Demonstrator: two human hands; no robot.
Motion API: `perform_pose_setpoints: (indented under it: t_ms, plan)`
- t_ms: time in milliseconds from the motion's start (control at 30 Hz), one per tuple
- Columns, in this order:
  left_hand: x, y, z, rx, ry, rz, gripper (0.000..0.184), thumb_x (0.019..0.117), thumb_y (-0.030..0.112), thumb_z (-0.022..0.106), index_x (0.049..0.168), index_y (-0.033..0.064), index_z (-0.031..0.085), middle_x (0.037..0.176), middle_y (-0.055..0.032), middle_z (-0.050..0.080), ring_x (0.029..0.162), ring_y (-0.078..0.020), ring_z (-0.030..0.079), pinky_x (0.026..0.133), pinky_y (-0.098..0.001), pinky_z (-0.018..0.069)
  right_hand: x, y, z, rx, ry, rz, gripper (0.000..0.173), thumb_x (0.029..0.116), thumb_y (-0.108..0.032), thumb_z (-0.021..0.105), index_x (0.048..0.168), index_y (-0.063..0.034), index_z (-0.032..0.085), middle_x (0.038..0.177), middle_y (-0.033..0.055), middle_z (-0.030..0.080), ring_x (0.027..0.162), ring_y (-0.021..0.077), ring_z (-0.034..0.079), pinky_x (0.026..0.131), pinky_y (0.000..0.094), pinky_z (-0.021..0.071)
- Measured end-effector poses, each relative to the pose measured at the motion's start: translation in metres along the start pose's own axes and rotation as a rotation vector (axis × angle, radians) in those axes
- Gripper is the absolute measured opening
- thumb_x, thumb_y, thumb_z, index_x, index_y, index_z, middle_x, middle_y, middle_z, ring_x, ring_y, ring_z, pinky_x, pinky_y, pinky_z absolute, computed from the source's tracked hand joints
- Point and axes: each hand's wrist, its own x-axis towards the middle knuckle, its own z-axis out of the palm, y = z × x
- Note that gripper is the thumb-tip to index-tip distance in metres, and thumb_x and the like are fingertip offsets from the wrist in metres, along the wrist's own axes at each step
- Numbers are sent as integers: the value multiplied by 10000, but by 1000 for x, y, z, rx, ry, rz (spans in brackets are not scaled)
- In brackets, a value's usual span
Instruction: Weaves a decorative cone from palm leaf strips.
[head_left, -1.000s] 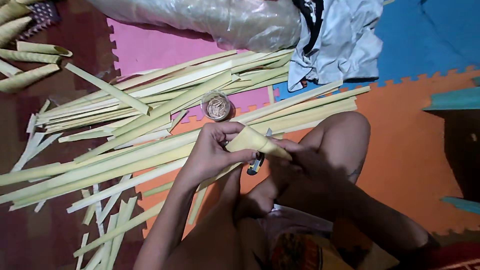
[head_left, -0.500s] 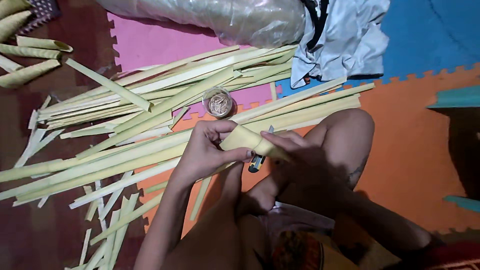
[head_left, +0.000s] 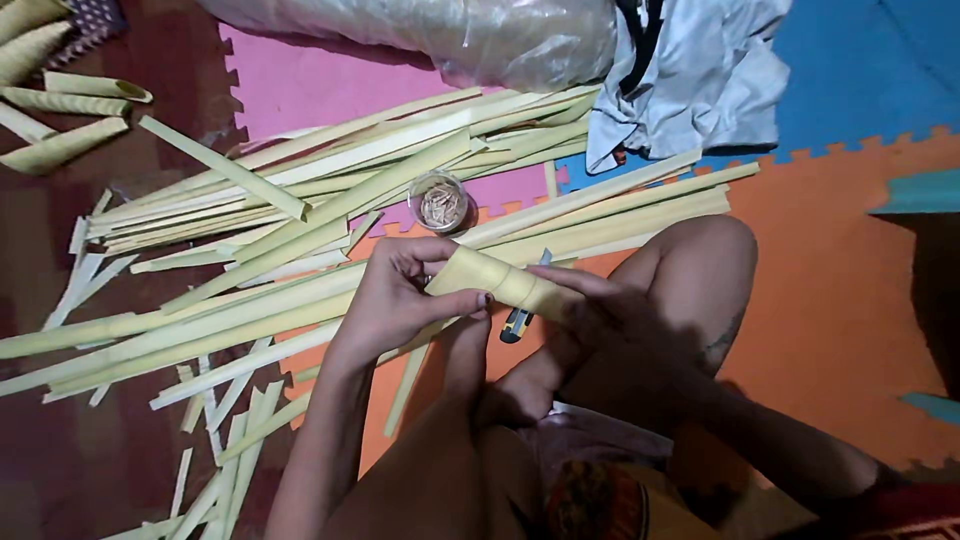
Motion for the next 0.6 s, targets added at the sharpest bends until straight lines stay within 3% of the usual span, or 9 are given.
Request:
perform_pose_setpoints:
  t_ms: [67, 133, 200, 267, 333, 400, 467, 533, 600]
  plan:
    - [-2, 2, 5, -20, 36, -22, 200, 778, -9, 780, 943, 89, 723, 769, 34, 751, 652, -49, 718, 595, -204, 615, -2, 7, -1, -191, 11, -212, 375, 1001, -132, 584, 1358, -22, 624, 1138, 43, 644, 948, 19, 615, 800, 167, 542]
    - [-6, 7, 13, -54, 63, -49, 176, 791, -19, 752, 929, 74, 697, 749, 33, 731, 644, -34, 703, 589, -193, 597, -1, -3, -3, 182, -49, 178, 306, 1075, -113, 406, 1223, -87, 673, 889, -91, 684, 675, -89, 575, 603, 84, 490]
    - [-7, 9, 14, -80, 59, -51, 184, 793, -51, 743, 932, 56, 688, 753, 24, 732, 646, -41, 710, 601, -205, 611, 3, -8, -7, 369, -123, 394, 350, 1087, -186, 296, 1149, -130, 636, 770, -97, 686, 528, -86, 522, 486, 79, 433]
    - [-3, 7, 9, -35, 54, -35, 191, 785, -53, 754, 929, 57, 693, 754, 28, 734, 643, -39, 707, 597, -201, 608, -3, 2, -6, 3, -30, 46, 318, 1051, -144, 499, 1322, -86, 654, 1004, -77, 690, 791, -80, 593, 701, 93, 503]
    - [0, 3, -1, -5, 21, -25, 196, 797, -20, 784, 955, 70, 714, 779, 19, 755, 654, -68, 728, 598, -223, 630, -4, 12, -6, -287, 9, -242, 404, 1001, -188, 599, 1373, -31, 618, 1169, 58, 642, 1000, 47, 614, 859, 194, 533]
    - [2, 1, -5, -8, 2, -31, 173, 811, 3, 786, 957, 64, 715, 772, 9, 752, 655, -83, 731, 602, -235, 634, -4, 8, -6, 7, -42, 33, 320, 1050, -110, 481, 1310, -68, 664, 960, -43, 692, 746, -53, 594, 679, 116, 514]
    - [5, 1, -4, -27, 13, -48, 177, 792, -23, 778, 938, 57, 717, 772, 11, 759, 668, -88, 741, 625, -249, 645, 1, 3, -10, 335, -140, 367, 340, 1085, -198, 310, 1171, -136, 633, 770, -86, 679, 510, -72, 518, 479, 88, 445]
    - [6, 3, -3, -31, 32, -68, 193, 779, -60, 772, 931, 44, 716, 771, 5, 760, 673, -93, 744, 636, -253, 648, -4, 7, -9, 69, -47, 135, 323, 1059, -155, 459, 1311, -97, 652, 891, -93, 680, 675, -88, 555, 613, 88, 471]
    - [2, 8, 2, -20, 67, -90, 202, 785, -79, 759, 945, 30, 703, 765, 0, 750, 668, -77, 733, 633, -231, 637, -8, 16, -10, -292, 6, -194, 397, 1025, -218, 572, 1388, -60, 610, 1188, 32, 649, 1015, 49, 617, 877, 232, 532]
